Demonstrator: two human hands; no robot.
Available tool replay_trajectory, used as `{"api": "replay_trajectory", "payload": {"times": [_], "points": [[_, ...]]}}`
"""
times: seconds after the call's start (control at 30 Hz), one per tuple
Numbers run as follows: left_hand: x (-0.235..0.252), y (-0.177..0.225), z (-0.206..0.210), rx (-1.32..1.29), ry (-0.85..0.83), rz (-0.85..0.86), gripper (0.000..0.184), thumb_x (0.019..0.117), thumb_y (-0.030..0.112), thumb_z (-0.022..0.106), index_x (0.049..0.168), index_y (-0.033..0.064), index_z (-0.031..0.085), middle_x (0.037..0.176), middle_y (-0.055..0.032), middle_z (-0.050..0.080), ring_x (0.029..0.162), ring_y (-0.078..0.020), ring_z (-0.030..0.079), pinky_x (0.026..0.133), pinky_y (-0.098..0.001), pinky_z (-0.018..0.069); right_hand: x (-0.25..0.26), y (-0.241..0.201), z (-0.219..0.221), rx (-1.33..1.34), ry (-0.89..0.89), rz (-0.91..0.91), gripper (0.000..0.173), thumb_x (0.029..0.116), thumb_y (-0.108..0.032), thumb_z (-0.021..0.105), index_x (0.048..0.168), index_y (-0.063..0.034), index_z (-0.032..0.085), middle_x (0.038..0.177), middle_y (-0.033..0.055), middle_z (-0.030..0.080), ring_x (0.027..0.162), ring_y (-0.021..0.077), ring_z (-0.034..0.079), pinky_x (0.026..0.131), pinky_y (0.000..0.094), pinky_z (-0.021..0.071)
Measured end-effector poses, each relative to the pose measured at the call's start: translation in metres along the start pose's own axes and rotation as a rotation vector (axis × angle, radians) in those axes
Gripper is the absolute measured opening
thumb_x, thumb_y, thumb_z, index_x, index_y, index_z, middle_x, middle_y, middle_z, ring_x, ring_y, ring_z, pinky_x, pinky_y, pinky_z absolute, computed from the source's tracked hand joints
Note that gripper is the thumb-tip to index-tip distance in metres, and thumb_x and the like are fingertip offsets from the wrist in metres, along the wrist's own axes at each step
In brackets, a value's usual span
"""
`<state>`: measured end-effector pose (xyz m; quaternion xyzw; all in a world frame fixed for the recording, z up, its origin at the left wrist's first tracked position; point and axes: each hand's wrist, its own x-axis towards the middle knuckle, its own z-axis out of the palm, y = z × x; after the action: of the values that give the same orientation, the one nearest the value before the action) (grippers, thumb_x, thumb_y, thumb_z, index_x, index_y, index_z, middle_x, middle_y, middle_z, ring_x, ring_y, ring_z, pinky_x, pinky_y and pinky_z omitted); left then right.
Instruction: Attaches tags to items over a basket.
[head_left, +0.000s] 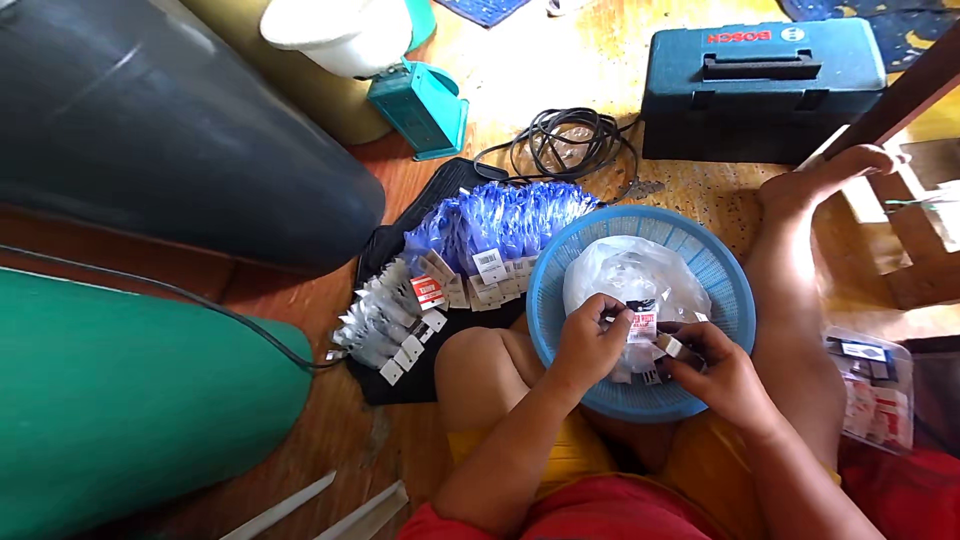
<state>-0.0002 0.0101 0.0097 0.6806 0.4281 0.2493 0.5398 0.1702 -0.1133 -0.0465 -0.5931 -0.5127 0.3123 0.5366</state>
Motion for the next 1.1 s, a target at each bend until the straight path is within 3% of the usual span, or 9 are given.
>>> {"api": "replay_trajectory", "payload": {"times": [0.13, 0.23, 0.33, 0.5, 0.8, 0.87, 0.97, 1.03, 1.1], "points": [[-0.004, 0.003, -0.004, -0.057, 0.007, 0.005, 0.018, 0.0999, 0.013, 0.060, 0.103, -0.0039, 0.066, 0.095, -0.0083, 0.070, 0.084, -0.0105, 0.070, 0.079, -0.0283, 0.0610, 0.002, -0.010, -0.003, 0.015, 0.092, 0.307, 0.044, 0.0805, -0.012, 0.062, 0.122, -0.0009, 0.054, 0.095, 0.0021, 0.067, 0.075, 0.0075, 0.065, 0.062, 0.0257, 0.0549], [-0.007, 0.003, -0.004, -0.067, -0.015, 0.037, 0.018, 0.0997, 0.013, 0.059, 0.102, -0.0029, 0.066, 0.095, -0.0070, 0.070, 0.084, -0.0093, 0.069, 0.078, -0.0270, 0.0604, 0.007, -0.023, -0.001, 0.197, 0.164, 0.372, 0.042, 0.0850, -0.016, 0.070, 0.124, -0.0044, 0.059, 0.094, 0.0003, 0.069, 0.066, 0.0082, 0.065, 0.054, 0.0244, 0.0552], [-0.011, 0.004, -0.002, -0.061, -0.053, 0.089, 0.017, 0.0994, 0.013, 0.058, 0.101, -0.0025, 0.066, 0.093, -0.0050, 0.069, 0.083, -0.0059, 0.066, 0.077, -0.0231, 0.0576, 0.011, -0.036, 0.005, 0.329, 0.166, 0.321, 0.038, 0.0834, -0.010, 0.075, 0.118, -0.0039, 0.058, 0.097, 0.0029, 0.073, 0.069, 0.0102, 0.068, 0.055, 0.0245, 0.0567], [-0.014, 0.006, -0.002, -0.053, -0.110, 0.173, 0.017, 0.1003, 0.011, 0.058, 0.104, -0.0043, 0.065, 0.091, -0.0040, 0.066, 0.080, -0.0020, 0.062, 0.075, -0.0180, 0.0539, 0.015, -0.045, 0.012, 0.338, 0.208, 0.313, 0.033, 0.0815, -0.007, 0.077, 0.110, -0.0049, 0.061, 0.090, 0.0004, 0.071, 0.066, 0.0084, 0.067, 0.054, 0.0235, 0.0577], [-0.016, -0.003, 0.003, -0.140, -0.174, 0.166, 0.015, 0.1012, 0.008, 0.056, 0.106, -0.0057, 0.061, 0.091, -0.0047, 0.063, 0.081, -0.0025, 0.061, 0.076, -0.0184, 0.0533, 0.012, -0.037, 0.019, 0.388, 0.139, 0.322, 0.035, 0.0792, -0.010, 0.072, 0.112, -0.0074, 0.059, 0.085, -0.0031, 0.068, 0.064, 0.0069, 0.066, 0.055, 0.0245, 0.0586], [-0.016, -0.002, 0.000, -0.172, -0.185, 0.138, 0.017, 0.1008, 0.009, 0.057, 0.108, -0.0058, 0.062, 0.094, -0.0050, 0.064, 0.083, -0.0030, 0.062, 0.079, -0.0192, 0.0542, 0.012, -0.037, 0.020, 0.375, 0.146, 0.314, 0.033, 0.0797, -0.008, 0.072, 0.111, -0.0069, 0.060, 0.087, -0.0032, 0.068, 0.066, 0.0066, 0.066, 0.058, 0.0244, 0.0588], [-0.016, 0.000, -0.004, -0.198, -0.271, 0.116, 0.026, 0.1005, 0.011, 0.058, 0.118, -0.0069, 0.061, 0.102, -0.0082, 0.067, 0.089, -0.0055, 0.065, 0.084, -0.0231, 0.0554, 0.010, -0.036, 0.016, 0.412, 0.132, 0.286, 0.020, 0.0822, -0.006, 0.070, 0.101, -0.0083, 0.064, 0.081, -0.0028, 0.068, 0.060, 0.0071, 0.064, 0.053, 0.0250, 0.0571], [-0.017, -0.003, -0.006, -0.119, -0.322, 0.182, 0.026, 0.0998, 0.011, 0.060, 0.115, -0.0092, 0.064, 0.102, -0.0133, 0.069, 0.090, -0.0107, 0.067, 0.086, -0.0276, 0.0559, 0.007, -0.034, 0.014, 0.523, 0.110, 0.261, 0.012, 0.0822, -0.007, 0.069, 0.092, -0.0122, 0.066, 0.078, -0.0025, 0.069, 0.057, 0.0065, 0.063, 0.051, 0.0249, 0.0567], [-0.019, -0.005, -0.012, -0.053, -0.367, 0.248, 0.024, 0.0991, 0.010, 0.062, 0.112, -0.0101, 0.066, 0.098, -0.0170, 0.070, 0.088, -0.0159, 0.068, 0.084, -0.0323, 0.0564, 0.004, -0.030, 0.013, 0.640, 0.050, 0.244, 0.011, 0.0813, -0.010, 0.069, 0.091, -0.0163, 0.072, 0.079, -0.0024, 0.072, 0.061, 0.0058, 0.067, 0.054, 0.0246, 0.0589]]}}
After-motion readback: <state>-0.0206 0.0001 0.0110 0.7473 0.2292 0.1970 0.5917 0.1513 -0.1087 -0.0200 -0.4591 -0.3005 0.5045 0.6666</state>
